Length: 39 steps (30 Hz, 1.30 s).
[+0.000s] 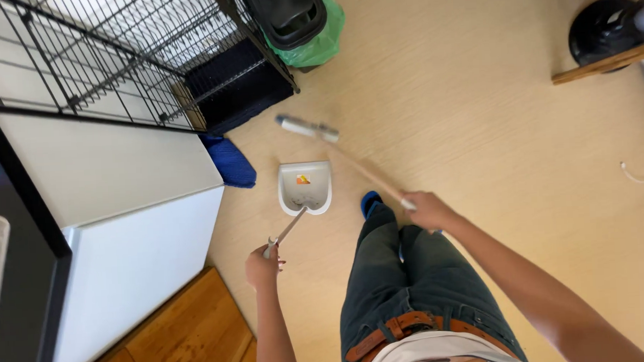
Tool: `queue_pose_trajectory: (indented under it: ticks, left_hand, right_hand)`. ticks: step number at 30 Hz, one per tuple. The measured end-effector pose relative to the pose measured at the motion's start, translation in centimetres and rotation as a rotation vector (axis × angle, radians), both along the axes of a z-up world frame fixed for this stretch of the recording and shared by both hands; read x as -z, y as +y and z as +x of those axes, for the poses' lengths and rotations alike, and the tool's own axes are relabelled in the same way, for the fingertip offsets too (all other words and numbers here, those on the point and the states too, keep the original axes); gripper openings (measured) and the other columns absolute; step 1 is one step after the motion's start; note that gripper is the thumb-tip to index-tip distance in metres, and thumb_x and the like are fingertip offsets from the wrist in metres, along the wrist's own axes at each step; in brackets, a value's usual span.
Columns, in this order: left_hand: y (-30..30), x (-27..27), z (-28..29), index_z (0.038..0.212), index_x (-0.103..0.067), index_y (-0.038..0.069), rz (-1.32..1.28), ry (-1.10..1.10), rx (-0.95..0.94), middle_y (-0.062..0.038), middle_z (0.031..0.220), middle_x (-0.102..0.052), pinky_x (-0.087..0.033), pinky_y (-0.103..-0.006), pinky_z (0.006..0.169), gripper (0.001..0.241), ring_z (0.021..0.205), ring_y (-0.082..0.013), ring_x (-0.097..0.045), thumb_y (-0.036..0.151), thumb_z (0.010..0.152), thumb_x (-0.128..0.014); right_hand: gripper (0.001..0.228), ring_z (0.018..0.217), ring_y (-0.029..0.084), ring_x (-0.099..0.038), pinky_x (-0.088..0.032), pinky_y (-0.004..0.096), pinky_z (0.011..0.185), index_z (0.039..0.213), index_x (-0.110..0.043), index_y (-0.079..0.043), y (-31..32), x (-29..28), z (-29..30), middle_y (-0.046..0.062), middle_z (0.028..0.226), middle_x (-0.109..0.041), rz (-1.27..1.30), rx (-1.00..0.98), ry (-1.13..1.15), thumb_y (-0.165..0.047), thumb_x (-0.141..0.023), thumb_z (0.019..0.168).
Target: Sweep the floor using a broom and collect the dust in a dustpan.
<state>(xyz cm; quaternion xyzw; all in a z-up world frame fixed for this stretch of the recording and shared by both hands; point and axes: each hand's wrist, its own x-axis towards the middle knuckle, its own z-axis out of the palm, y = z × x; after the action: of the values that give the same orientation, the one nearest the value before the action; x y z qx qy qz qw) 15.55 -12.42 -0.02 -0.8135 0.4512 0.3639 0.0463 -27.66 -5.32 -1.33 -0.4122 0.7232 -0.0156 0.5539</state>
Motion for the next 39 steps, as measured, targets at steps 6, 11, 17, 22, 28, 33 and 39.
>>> queue_pose_trajectory:
  ticks: [6, 11, 17, 22, 28, 33, 39]
  left_hand:
    - [3.8, -0.1, 1.3, 0.114, -0.076, 0.001, -0.087, 0.136, -0.303, -0.010, 0.074, -0.076, -0.058, -0.0303, 0.050, 0.039, 0.060, -0.0186, -0.076, 0.034, 0.093, -0.075]
    - [6.8, 0.8, 2.5, 0.116, -0.074, 0.000, -0.149, 0.178, -0.526, -0.010, 0.073, -0.076, -0.058, -0.0308, 0.049, 0.040, 0.059, -0.0197, -0.077, 0.033, 0.094, -0.071]
    - [9.3, -1.1, 2.8, 0.115, -0.073, -0.003, -0.204, 0.175, -0.701, -0.012, 0.074, -0.077, -0.062, -0.0291, 0.050, 0.039, 0.060, -0.0200, -0.078, 0.031, 0.096, -0.068]
    - [11.0, 0.4, 4.1, 0.111, -0.076, -0.004, -0.281, 0.181, -0.716, -0.015, 0.071, -0.076, -0.060, -0.0292, 0.052, 0.039, 0.061, -0.0206, -0.079, 0.031, 0.097, -0.067]
    - [9.1, -1.1, 5.3, 0.107, -0.076, 0.000, -0.193, 0.101, -0.638, -0.014, 0.067, -0.075, -0.060, -0.0331, 0.061, 0.038, 0.059, -0.0206, -0.077, 0.034, 0.096, -0.066]
    - [6.6, 0.4, 4.6, 0.088, -0.076, 0.003, -0.251, -0.007, -0.482, -0.017, 0.065, -0.074, -0.058, -0.0428, 0.066, 0.035, 0.063, -0.0324, -0.074, 0.035, 0.095, -0.065]
    - [4.0, 1.9, 3.1, 0.085, -0.076, 0.003, -0.247, -0.183, -0.382, -0.025, 0.078, -0.071, -0.058, -0.0497, 0.069, 0.038, 0.074, -0.0434, -0.070, 0.037, 0.098, -0.065]
  right_hand:
    - [0.068, 0.065, 0.033, -0.074, -0.062, 0.043, 0.061, 0.151, -0.046, -0.003, -12.7, 2.7, 2.3, 0.025, 0.088, -0.075, -0.078, -0.307, 0.291, -0.005, -0.059, 0.084]
    - [0.031, 0.069, 0.033, -0.078, -0.065, 0.042, 0.063, 0.114, -0.071, 0.007, -22.2, 8.4, 13.2, 0.027, 0.088, -0.076, 0.046, -0.338, 0.302, -0.005, -0.062, 0.087]
    - [0.039, 0.099, 0.033, -0.073, -0.059, 0.038, 0.088, 0.099, -0.079, -0.004, -19.2, 15.0, 24.8, 0.017, 0.105, -0.074, -0.085, -1.140, 0.477, -0.032, -0.090, 0.074]
    - [0.048, 0.107, 0.036, -0.070, -0.058, 0.040, 0.090, 0.116, -0.069, 0.005, -10.4, 21.2, 21.0, 0.021, 0.114, -0.072, -0.118, -0.955, 0.519, -0.022, -0.081, 0.078]
    - [0.057, 0.058, 0.032, -0.069, -0.059, 0.046, 0.051, 0.145, -0.055, -0.003, -13.1, 3.9, 14.2, 0.023, 0.081, -0.070, 0.122, -0.321, 0.095, -0.004, -0.062, 0.089]
    - [0.066, 0.057, 0.032, -0.068, -0.059, 0.045, 0.054, 0.157, -0.044, -0.016, -18.9, -0.5, 15.0, 0.024, 0.085, -0.072, 0.073, -0.531, 0.229, -0.012, -0.063, 0.094]
    - [0.067, 0.073, 0.033, -0.074, -0.063, 0.045, 0.064, 0.160, -0.034, -0.008, -23.7, 9.6, 20.3, 0.024, 0.099, -0.075, -0.021, -0.687, 0.472, -0.008, -0.053, 0.095]
